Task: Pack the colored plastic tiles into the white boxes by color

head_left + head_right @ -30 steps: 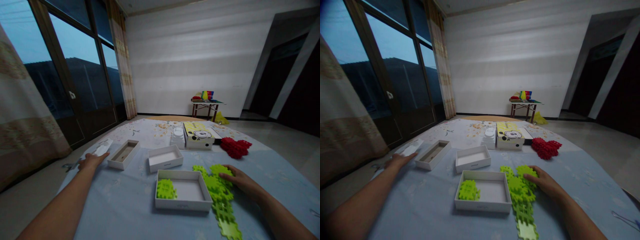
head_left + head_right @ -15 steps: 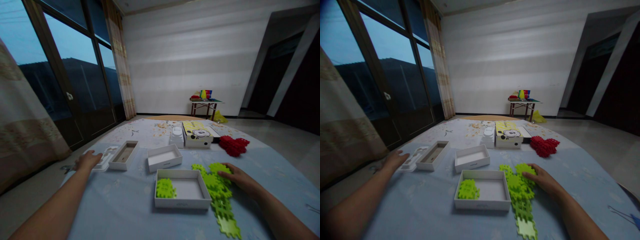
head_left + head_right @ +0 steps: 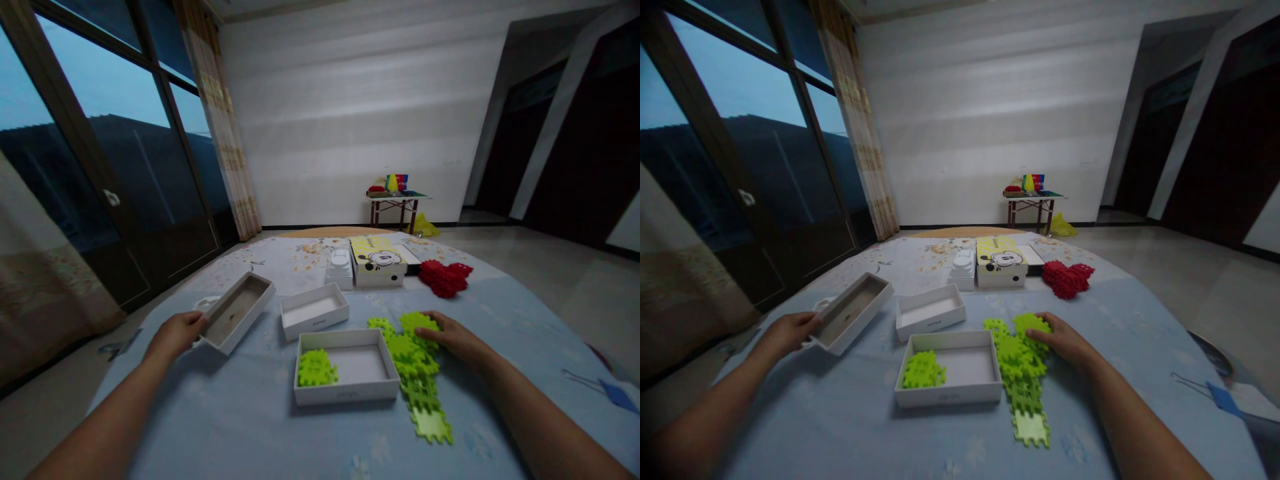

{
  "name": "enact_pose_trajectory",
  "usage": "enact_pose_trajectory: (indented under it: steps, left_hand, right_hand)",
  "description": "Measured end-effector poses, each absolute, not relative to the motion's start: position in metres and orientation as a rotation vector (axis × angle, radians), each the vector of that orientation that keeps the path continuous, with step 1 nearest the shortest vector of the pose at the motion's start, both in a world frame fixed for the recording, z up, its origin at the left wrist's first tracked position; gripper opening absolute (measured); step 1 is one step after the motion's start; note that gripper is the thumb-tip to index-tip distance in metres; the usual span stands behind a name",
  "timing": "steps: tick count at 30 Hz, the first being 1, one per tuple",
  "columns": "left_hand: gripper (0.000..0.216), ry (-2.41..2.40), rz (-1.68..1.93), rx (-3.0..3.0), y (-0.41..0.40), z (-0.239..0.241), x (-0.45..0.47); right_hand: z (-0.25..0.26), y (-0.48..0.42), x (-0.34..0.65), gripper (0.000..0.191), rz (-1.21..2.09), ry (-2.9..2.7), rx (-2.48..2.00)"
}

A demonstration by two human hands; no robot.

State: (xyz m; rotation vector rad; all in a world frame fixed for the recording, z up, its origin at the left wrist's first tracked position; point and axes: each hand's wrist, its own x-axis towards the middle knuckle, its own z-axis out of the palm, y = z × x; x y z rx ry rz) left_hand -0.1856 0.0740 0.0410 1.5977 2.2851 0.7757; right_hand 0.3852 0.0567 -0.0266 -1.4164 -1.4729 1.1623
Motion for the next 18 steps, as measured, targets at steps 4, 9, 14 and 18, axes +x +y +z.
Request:
enact_pose_trajectory:
  steps: [4,9,14,18]
  left_hand:
    - [0.052,2.137,0.734,1.693,0.048,0.058,-0.186]
    - [0.059,1.894,0.645,1.800,0.025,0.088,-0.148]
    - [0.041,1.522,0.401,1.838,-0.015,0.101,-0.070]
    - [0.029,1.382,0.270,1.969,-0.045,0.077,-0.018]
  right_hand:
    - [-0.027,0.059,0.388,0.053,1.125,-1.479,-1.433]
    - [-0.027,0.058,0.390,0.049,1.088,-1.481,-1.419]
    - [-0.026,0.056,0.389,0.050,1.122,-1.405,-1.392]
    - [-0.023,0.054,0.387,0.047,1.155,-1.383,-1.364]
